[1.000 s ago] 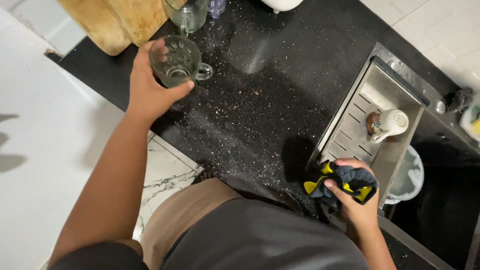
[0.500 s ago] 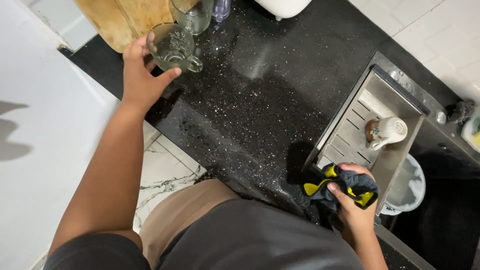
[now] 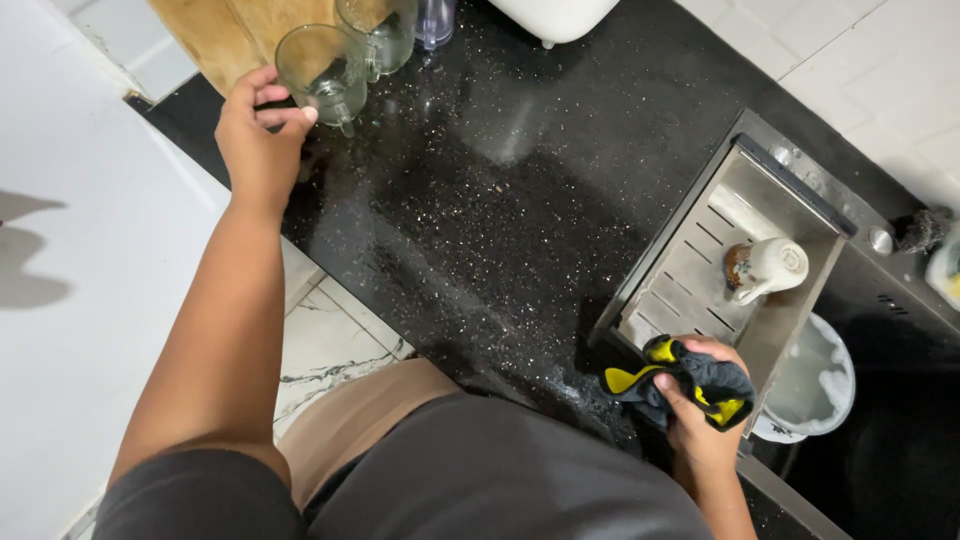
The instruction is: Cleaning the stovetop surfaces and then washing and drying various dishes and cutlery.
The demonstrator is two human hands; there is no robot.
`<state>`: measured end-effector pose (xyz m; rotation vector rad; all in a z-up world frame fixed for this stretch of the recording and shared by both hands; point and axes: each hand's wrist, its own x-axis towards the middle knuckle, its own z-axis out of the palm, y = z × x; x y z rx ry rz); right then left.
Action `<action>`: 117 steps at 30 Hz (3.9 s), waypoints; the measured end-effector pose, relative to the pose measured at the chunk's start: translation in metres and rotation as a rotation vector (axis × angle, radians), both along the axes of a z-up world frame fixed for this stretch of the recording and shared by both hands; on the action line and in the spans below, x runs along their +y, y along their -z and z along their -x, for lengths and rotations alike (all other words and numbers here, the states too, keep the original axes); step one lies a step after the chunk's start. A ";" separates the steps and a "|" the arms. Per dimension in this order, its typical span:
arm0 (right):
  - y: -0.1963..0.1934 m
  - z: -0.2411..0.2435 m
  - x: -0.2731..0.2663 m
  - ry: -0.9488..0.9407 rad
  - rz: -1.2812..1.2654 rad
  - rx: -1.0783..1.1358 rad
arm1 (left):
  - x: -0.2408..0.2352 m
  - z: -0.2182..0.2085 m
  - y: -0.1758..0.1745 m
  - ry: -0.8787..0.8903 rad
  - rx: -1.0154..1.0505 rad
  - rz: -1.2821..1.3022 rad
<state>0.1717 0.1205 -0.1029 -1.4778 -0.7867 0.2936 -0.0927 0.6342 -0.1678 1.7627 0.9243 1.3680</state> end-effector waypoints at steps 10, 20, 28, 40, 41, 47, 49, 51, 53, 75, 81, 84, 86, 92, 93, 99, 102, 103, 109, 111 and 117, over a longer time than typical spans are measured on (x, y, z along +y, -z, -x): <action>-0.004 0.000 0.000 0.003 0.020 -0.042 | 0.031 0.010 0.047 -0.028 -0.175 -0.138; -0.030 0.000 0.007 -0.130 -0.019 -0.126 | -0.050 -0.026 -0.051 0.053 -0.119 0.245; -0.035 -0.001 0.011 -0.171 0.005 -0.254 | -0.053 -0.047 -0.044 -0.168 0.229 -0.685; -0.049 -0.003 -0.015 -0.063 -0.206 -0.449 | -0.334 -0.329 -0.087 1.332 0.439 -0.257; -0.049 -0.003 -0.018 0.017 -0.234 -0.472 | -0.345 -0.348 -0.078 1.250 0.548 -0.301; -0.056 -0.010 -0.034 0.196 -0.373 -0.507 | -0.390 -0.414 -0.073 0.930 0.847 -0.322; -0.058 -0.010 -0.036 0.206 -0.389 -0.503 | -0.395 -0.424 -0.075 0.869 0.912 -0.300; -0.058 -0.009 -0.037 0.168 -0.410 -0.458 | -0.394 -0.431 -0.070 0.825 0.961 -0.216; -0.055 -0.009 -0.037 0.157 -0.414 -0.437 | -0.392 -0.436 -0.062 0.811 0.936 -0.209; -0.058 -0.073 -0.063 0.680 -0.958 0.413 | -0.341 -0.379 -0.059 0.948 0.375 0.034; -0.058 -0.062 -0.063 0.484 -0.723 -0.127 | -0.377 -0.306 -0.122 1.205 0.307 0.334; -0.078 -0.050 -0.064 0.314 -0.052 -0.639 | -0.375 -0.287 -0.132 1.238 0.100 -0.115; -0.074 -0.051 -0.062 0.257 -0.083 -0.591 | -0.371 -0.277 -0.153 1.198 0.092 -0.393; -0.057 -0.048 -0.054 0.318 -0.217 -0.299 | -0.377 -0.259 -0.189 1.185 0.152 -0.865; -0.057 -0.048 -0.055 0.356 -0.225 -0.226 | -0.379 -0.259 -0.191 1.201 0.154 -0.904; -0.033 -0.064 -0.055 0.501 -0.350 -0.024 | -0.381 -0.260 -0.186 1.247 0.099 -0.980; -0.024 -0.073 -0.058 0.613 -0.372 0.002 | -0.384 -0.259 -0.181 1.276 0.017 -0.886; -0.025 -0.075 -0.060 0.612 -0.373 0.003 | -0.386 -0.258 -0.178 1.275 0.018 -0.886; -0.086 -0.059 -0.064 0.216 -0.910 0.114 | -0.401 -0.259 -0.151 1.406 -0.079 -0.174; -0.084 -0.058 -0.067 0.012 -0.695 0.204 | -0.399 -0.263 -0.135 1.555 -0.166 0.340; -0.047 -0.072 -0.060 0.156 -0.536 0.237 | -0.394 -0.270 -0.129 1.500 -0.187 0.846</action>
